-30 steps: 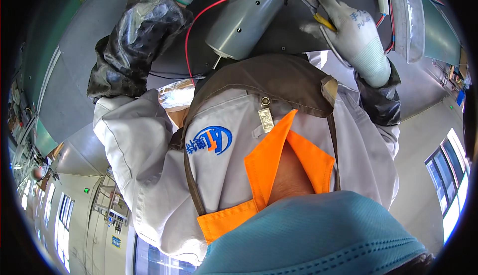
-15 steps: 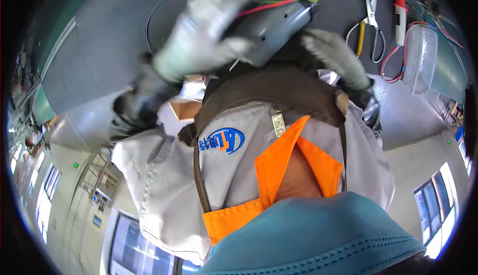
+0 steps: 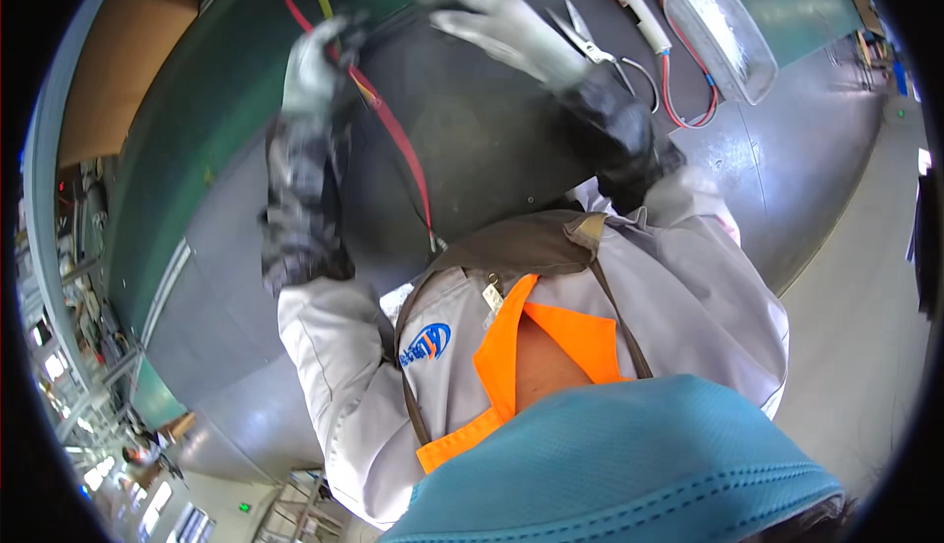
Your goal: Connecting and securing electrical wires to small electric motors at an assembly station.
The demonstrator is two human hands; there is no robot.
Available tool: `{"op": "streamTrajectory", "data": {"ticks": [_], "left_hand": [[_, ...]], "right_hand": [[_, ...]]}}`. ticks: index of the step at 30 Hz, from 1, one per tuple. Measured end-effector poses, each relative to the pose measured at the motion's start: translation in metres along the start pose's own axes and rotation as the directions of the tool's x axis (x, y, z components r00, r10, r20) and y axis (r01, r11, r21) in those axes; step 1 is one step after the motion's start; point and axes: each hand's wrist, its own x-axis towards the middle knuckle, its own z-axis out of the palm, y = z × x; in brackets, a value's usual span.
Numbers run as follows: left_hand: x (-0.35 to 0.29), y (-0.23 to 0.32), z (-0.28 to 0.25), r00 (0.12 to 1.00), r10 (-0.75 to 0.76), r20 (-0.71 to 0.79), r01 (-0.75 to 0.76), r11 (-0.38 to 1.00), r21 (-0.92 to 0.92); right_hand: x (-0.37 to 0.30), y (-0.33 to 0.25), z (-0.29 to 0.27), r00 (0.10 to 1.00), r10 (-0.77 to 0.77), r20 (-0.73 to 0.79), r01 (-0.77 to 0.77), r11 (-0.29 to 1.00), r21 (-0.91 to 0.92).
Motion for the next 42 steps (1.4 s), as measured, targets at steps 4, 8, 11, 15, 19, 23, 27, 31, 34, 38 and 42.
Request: {"op": "streamTrajectory", "data": {"ticks": [4,8,11,15,19,23,27,31,34,38,42], "left_hand": [[-0.107,0.009,0.0,0.993,-0.04,-0.109,0.042,0.999,0.017],[-0.181,-0.007,-0.057,1.0,0.007,-0.022,-0.007,1.0,0.0],[-0.233,-0.006,-0.081,0.957,-0.274,0.096,0.27,0.961,0.05],[-0.272,0.0,-0.056,0.746,-0.594,0.301,0.559,0.805,0.201],[-0.265,0.01,-0.032,0.699,-0.657,0.283,0.549,0.746,0.376],[-0.219,0.004,0.002,0.958,-0.182,0.22,0.154,0.979,0.135],[-0.166,-0.01,0.036,0.997,0.063,-0.051,-0.08,0.883,-0.463],[-0.134,0.008,0.084,0.995,0.041,0.085,-0.002,0.91,-0.414],[-0.134,0.023,0.106,0.987,-0.162,0.025,0.157,0.895,-0.417],[-0.135,0.015,0.109,0.993,-0.116,0.028,0.119,0.942,-0.313],[-0.141,0.024,0.116,0.994,-0.101,0.04,0.108,0.971,-0.211]], "right_hand": [[-0.082,-0.007,-0.1,0.859,0.16,-0.486,-0.138,0.987,0.081],[-0.108,0.04,-0.234,0.665,0.094,-0.741,-0.106,0.994,0.03],[-0.071,0.028,-0.242,0.761,0.276,-0.587,-0.212,0.961,0.177],[-0.048,-0.069,-0.148,0.899,0.408,-0.16,-0.426,0.899,-0.099],[-0.035,-0.036,-0.06,0.85,0.25,0.464,-0.205,0.968,-0.146],[-0.053,0.002,0.002,0.605,0.324,0.728,-0.207,0.946,-0.249],[-0.059,-0.039,-0.015,0.905,0.124,0.408,-0.117,0.992,-0.042],[-0.067,-0.058,-0.013,0.992,0.03,0.125,-0.057,0.975,0.214],[-0.069,-0.064,-0.006,0.994,0.094,0.065,-0.098,0.992,0.077],[-0.071,-0.072,-0.004,0.978,0.174,0.113,-0.188,0.974,0.126],[-0.075,-0.055,0.003,0.993,0.103,0.049,-0.106,0.993,0.058]]}}
